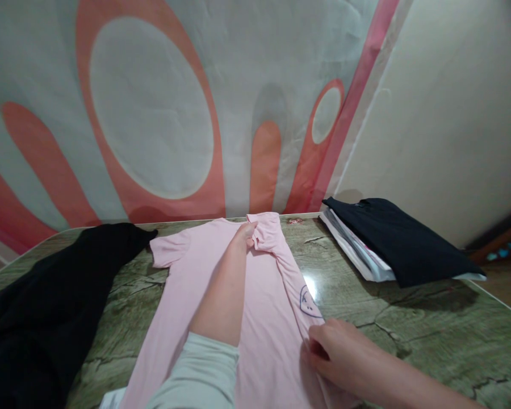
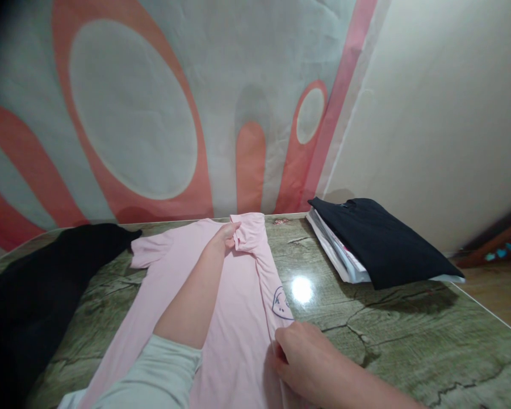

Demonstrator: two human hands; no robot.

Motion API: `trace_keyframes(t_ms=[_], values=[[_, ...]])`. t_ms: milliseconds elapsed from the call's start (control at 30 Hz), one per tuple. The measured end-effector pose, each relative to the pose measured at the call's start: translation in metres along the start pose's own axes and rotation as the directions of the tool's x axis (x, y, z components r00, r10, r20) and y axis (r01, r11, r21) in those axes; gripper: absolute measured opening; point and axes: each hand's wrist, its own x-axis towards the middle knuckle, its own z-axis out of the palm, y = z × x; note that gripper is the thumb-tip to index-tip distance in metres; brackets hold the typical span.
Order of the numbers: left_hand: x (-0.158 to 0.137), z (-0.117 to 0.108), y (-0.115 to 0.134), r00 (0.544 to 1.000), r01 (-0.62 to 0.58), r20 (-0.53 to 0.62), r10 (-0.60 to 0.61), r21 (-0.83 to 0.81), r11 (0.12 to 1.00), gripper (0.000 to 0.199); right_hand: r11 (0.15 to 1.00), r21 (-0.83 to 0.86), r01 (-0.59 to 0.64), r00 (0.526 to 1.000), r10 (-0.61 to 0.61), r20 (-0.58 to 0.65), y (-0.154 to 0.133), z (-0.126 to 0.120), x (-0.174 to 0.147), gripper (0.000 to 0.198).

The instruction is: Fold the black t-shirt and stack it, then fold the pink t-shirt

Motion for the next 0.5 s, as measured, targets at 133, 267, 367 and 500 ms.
trace_keyframes(t_ms=[133,267,367,500], values=[[0.002,-0.001,-0.003,0.994,-0.093,-0.060,0.096,0.055,0.994,0.022,0.999,-0.047,-0.009,1.000,0.008,-0.023,-0.002,0.000,0.001,0.022],[0.003,-0.003,-0.004,0.978,-0.177,-0.088,0.187,0.111,0.978,0.021,1.000,-0.008,0.003,1.000,-0.003,-0.028,-0.001,0.000,0.003,0.019],[0.003,-0.004,-0.001,0.965,-0.229,-0.094,0.244,0.146,0.962,0.019,0.997,0.066,0.028,0.998,-0.024,-0.063,0.000,0.000,0.003,0.019],[0.003,-0.010,0.003,0.939,-0.282,-0.125,0.319,0.248,0.927,0.024,0.988,0.147,0.050,0.997,-0.041,-0.061,-0.003,-0.002,0.003,0.021]])
